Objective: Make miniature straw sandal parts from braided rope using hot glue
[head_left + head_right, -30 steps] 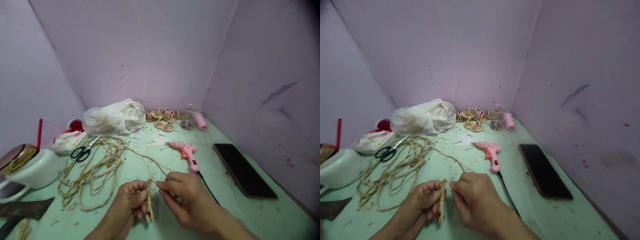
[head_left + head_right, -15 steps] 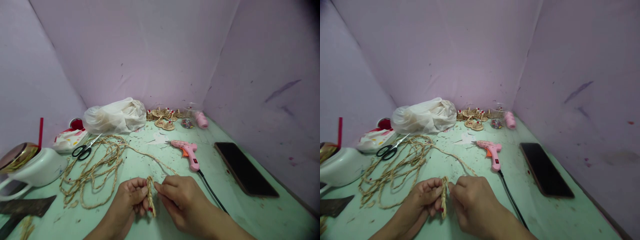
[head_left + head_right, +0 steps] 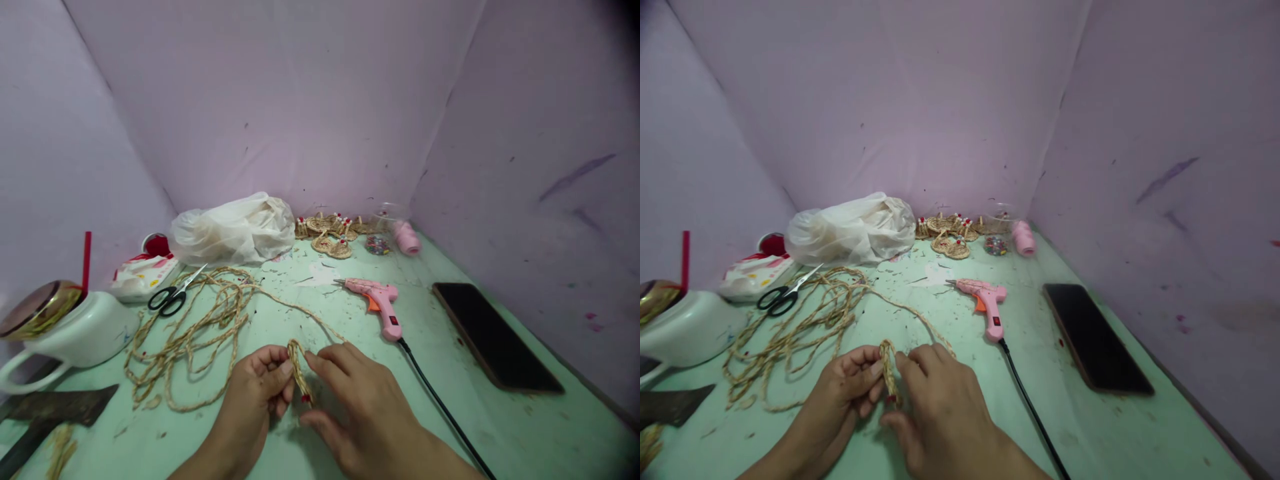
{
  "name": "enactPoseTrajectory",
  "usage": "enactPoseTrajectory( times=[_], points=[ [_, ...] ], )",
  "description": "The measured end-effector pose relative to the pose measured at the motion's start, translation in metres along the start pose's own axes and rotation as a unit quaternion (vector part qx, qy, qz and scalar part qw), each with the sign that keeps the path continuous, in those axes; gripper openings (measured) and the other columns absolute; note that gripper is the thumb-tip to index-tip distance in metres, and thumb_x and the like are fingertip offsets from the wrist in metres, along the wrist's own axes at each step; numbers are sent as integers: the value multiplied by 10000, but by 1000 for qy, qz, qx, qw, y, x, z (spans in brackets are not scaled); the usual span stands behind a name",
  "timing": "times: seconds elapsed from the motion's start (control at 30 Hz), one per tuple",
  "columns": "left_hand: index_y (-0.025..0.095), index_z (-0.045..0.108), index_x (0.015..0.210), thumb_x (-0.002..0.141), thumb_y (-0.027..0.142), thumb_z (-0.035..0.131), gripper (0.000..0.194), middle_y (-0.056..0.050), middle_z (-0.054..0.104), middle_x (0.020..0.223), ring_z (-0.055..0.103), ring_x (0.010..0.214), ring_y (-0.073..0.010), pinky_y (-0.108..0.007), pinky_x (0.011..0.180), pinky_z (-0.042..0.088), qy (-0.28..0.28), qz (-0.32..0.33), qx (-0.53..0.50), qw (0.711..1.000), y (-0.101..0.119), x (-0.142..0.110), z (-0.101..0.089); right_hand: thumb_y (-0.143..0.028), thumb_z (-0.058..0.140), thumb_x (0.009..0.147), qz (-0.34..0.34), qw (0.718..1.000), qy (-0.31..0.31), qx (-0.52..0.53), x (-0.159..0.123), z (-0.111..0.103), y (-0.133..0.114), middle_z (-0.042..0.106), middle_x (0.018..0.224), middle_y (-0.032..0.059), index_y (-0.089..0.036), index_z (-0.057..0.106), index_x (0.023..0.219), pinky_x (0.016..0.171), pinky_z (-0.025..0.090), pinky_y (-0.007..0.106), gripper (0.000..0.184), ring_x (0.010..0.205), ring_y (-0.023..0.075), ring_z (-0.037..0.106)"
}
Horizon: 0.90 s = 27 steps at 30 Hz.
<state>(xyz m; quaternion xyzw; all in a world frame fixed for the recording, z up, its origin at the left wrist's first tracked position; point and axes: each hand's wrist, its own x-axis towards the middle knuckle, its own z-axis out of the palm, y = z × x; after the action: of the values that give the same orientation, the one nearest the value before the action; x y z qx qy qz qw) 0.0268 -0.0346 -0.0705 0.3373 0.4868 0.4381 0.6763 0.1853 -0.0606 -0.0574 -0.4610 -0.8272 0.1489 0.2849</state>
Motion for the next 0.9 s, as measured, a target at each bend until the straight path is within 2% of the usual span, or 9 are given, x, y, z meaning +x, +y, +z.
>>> enactPoseTrajectory(
  times=[0.23, 0.43, 0.6, 0.73, 0.9],
  points=[
    [123, 570, 644, 547, 325, 745, 284, 42, 478, 383, 335, 333, -30, -136, 336, 215, 27, 3, 17, 999, -1, -1, 5, -162, 542, 748, 1, 998, 46, -37, 0, 6, 0, 617, 938, 93, -176, 547, 1125, 652, 444, 357, 377, 835, 244, 527],
    [121, 574, 657, 579, 315, 721, 255, 28, 511, 411, 374, 336, -43, -149, 348, 263, 4, 8, 32, 999, -2, -2, 3, -139, 495, 746, -5, 993, 105, -52, -1, 9, 0, 599, 891, 100, -170, 592, 1053, 603, 417, 326, 324, 809, 238, 523],
    [126, 556, 630, 595, 296, 706, 229, 16, 529, 432, 403, 352, -53, -156, 364, 283, -31, -2, 49, 998, -1, -1, 1, -146, 509, 730, -19, 993, 94, -75, 2, 6, 4, 616, 860, 88, -176, 613, 1034, 548, 383, 301, 323, 772, 225, 522],
    [124, 552, 617, 605, 300, 691, 225, 16, 525, 426, 397, 340, -48, -153, 356, 277, -39, -11, 58, 998, -1, -1, 1, -156, 527, 711, -28, 994, 81, -74, 2, 3, 5, 619, 878, 86, -177, 614, 1008, 595, 406, 321, 310, 796, 232, 511],
    [121, 551, 600, 609, 294, 690, 222, 12, 523, 415, 402, 330, -49, -151, 345, 288, -44, -30, 67, 996, -2, -1, 0, -158, 493, 751, -53, 993, 70, -83, 3, 2, 8, 612, 833, 81, -169, 616, 970, 594, 397, 330, 251, 762, 226, 501]
  ],
)
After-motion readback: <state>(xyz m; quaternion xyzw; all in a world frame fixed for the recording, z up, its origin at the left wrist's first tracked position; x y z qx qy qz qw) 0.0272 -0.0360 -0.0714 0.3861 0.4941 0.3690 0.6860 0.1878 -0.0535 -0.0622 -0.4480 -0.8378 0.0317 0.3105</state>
